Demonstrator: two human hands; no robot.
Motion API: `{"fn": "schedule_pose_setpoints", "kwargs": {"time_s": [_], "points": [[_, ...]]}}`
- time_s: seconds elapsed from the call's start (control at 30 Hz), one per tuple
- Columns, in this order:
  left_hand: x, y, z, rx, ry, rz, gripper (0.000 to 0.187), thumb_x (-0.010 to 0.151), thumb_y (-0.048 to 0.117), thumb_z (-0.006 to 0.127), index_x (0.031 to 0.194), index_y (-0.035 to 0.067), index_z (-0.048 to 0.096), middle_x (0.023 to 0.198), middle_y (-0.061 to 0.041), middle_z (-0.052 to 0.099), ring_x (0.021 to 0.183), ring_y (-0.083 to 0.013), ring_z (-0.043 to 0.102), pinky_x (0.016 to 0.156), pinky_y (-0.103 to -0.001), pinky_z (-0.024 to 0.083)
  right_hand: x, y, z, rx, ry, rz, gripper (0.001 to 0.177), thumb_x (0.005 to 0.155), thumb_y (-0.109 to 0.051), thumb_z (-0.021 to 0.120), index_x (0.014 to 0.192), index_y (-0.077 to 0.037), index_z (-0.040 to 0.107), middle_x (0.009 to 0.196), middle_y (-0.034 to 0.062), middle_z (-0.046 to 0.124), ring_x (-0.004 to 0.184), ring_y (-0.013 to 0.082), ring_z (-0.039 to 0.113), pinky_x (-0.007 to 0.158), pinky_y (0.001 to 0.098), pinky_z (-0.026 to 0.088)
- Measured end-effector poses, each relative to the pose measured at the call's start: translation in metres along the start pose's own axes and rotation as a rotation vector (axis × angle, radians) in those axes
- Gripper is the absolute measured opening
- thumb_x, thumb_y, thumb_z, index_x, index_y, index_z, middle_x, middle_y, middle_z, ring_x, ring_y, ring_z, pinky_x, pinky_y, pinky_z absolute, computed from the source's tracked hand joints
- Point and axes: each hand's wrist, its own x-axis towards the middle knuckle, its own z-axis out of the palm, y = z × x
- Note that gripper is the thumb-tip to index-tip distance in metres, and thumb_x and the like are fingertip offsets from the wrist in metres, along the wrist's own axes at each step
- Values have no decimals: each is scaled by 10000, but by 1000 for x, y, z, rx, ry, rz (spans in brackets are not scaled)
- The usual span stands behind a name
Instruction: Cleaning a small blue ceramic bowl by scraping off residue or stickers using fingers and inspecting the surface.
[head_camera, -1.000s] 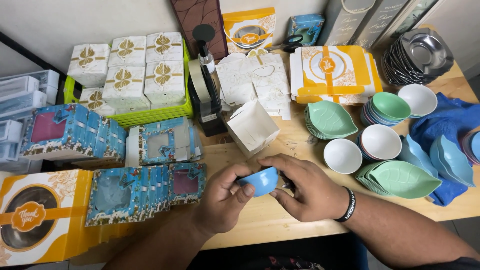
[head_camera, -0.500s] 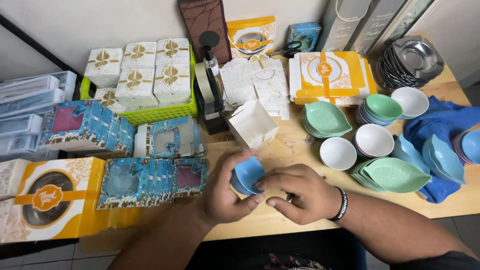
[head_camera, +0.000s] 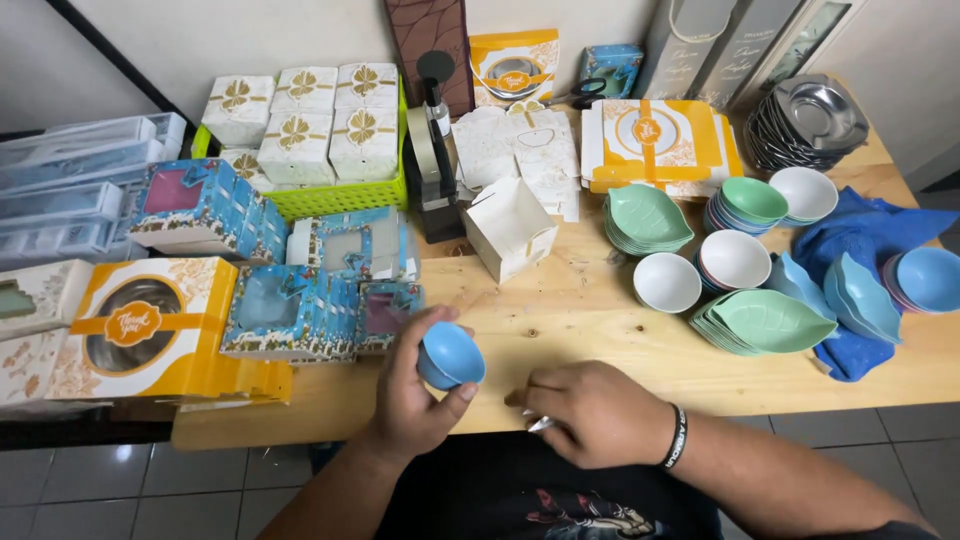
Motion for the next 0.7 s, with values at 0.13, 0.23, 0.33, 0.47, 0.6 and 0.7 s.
{"fn": "schedule_pose_setpoints", "kwargs": {"time_s": [0.13,0.23,0.33,0.47,0.6,0.7], "points": [[-35,-10,-5,-53,-42,-84,752,846,243,779,1397,-127,426,1333,-274,532,1078,-407,718,903,-509,605,-25,10,11,-94,-20,113,252,840,-166,682,1039,-12,687,859,179,677,721,433,695,599,537,576],[-39,-11,-7,-102,-16,-107,778,836,271,793,1392,-127,422,1328,-272,534,1093,-393,712,909,-499,603,-31,10,9,-212,-1,237,317,831,-180,690,1106,-23,698,892,162,686,778,423,706,655,530,586],[-40,-12,-7,-151,-22,-126,759,846,240,789,1415,-109,426,1333,-260,538,1095,-388,704,895,-491,603,-34,11,12,-316,16,388,298,866,-156,669,1126,-14,698,928,171,693,845,418,717,717,523,588],[-42,-13,-8,-153,-40,-128,748,840,216,796,1414,-104,438,1309,-255,541,1082,-397,714,877,-476,611,-29,30,33,-396,47,445,278,877,-231,657,1124,-112,704,890,80,643,818,350,709,729,458,581],[-38,-8,-8,-143,-68,-150,732,841,209,798,1417,-86,456,1297,-252,558,1071,-390,720,879,-474,614,6,45,50,-488,98,491,267,871,-228,673,1117,-128,697,857,60,627,803,324,712,720,438,571],[-40,-10,-9,-198,-46,-190,712,860,194,782,1432,-70,451,1288,-232,566,1072,-355,716,877,-459,615,18,60,60,-518,127,534,316,851,-236,687,1160,-169,682,882,24,608,818,299,714,724,416,578]]}}
